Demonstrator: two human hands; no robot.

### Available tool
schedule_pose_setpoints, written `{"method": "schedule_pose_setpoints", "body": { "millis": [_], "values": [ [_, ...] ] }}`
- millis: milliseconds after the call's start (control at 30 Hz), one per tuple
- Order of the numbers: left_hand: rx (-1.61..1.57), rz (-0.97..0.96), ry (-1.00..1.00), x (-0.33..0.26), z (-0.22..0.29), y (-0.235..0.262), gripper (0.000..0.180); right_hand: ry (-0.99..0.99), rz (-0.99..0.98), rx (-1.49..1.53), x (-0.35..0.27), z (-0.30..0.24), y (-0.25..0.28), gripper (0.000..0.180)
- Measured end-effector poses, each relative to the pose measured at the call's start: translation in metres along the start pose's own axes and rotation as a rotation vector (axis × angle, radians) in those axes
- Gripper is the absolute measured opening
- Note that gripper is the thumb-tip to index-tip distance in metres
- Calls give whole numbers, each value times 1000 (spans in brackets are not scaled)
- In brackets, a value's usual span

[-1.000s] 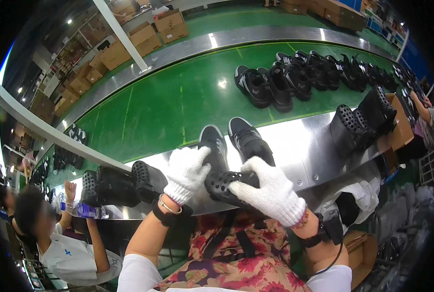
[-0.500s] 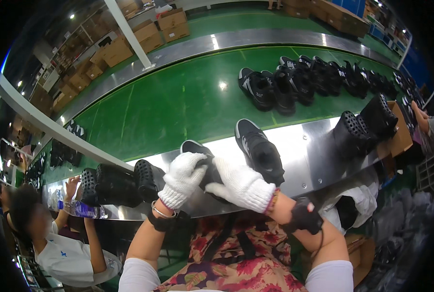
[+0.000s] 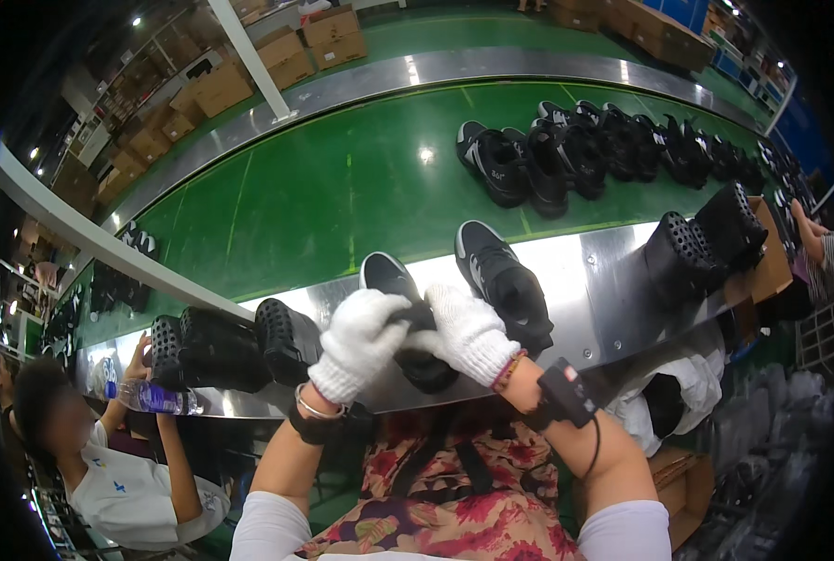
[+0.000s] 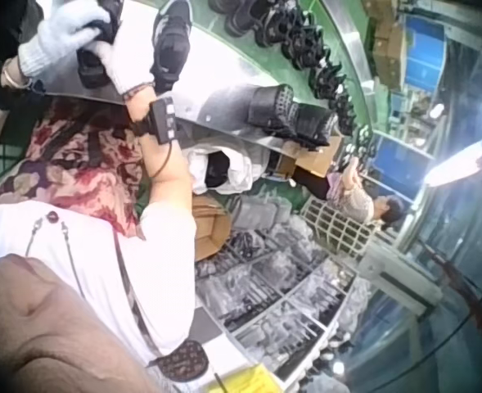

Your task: The worker is performing quality checks and packaging on finished shoes at a conveyor belt workstation.

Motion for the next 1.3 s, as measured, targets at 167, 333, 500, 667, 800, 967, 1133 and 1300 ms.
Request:
{"method": "schedule_pose_setpoints", "body": {
  "millis": [167, 333, 500, 667, 800, 967, 1133, 1300],
  "values": [
    [104, 129, -49, -13, 7, -16, 32, 28, 138, -41, -6, 6, -19, 35],
    [124, 305, -8, -31, 3, -24, 39, -17, 120, 560, -22, 10, 1, 36],
    [150, 351, -52, -37, 10, -30, 43, -1, 304, 786, -9, 9, -23, 29],
    [263, 488, 40, -72, 12, -17, 50, 39, 183, 724, -3, 17, -14, 29],
    [383, 496, 273, -76, 0, -24, 56, -56, 67, 730, 2, 25, -17, 31],
    [312, 425, 170, -82, -18, -37, 35, 244, 178, 341, -3, 18, -11, 35],
    [322, 459, 209, -87, -19, -33, 33, 201, 264, 592, -7, -3, -10, 32],
    [361, 433, 184, -93, -9, -36, 36, 331, 239, 441, -6, -4, -9, 32]
  ]
}}
Point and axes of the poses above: each hand's wrist, its own x-axis towards the middle knuckle, its own y-axis out of the back of the hand, z = x × y, the point moved 1 cm from there along x, towards the middle knuckle, and after that the axes turned 7 degrees about y, right-handed, at the moved point
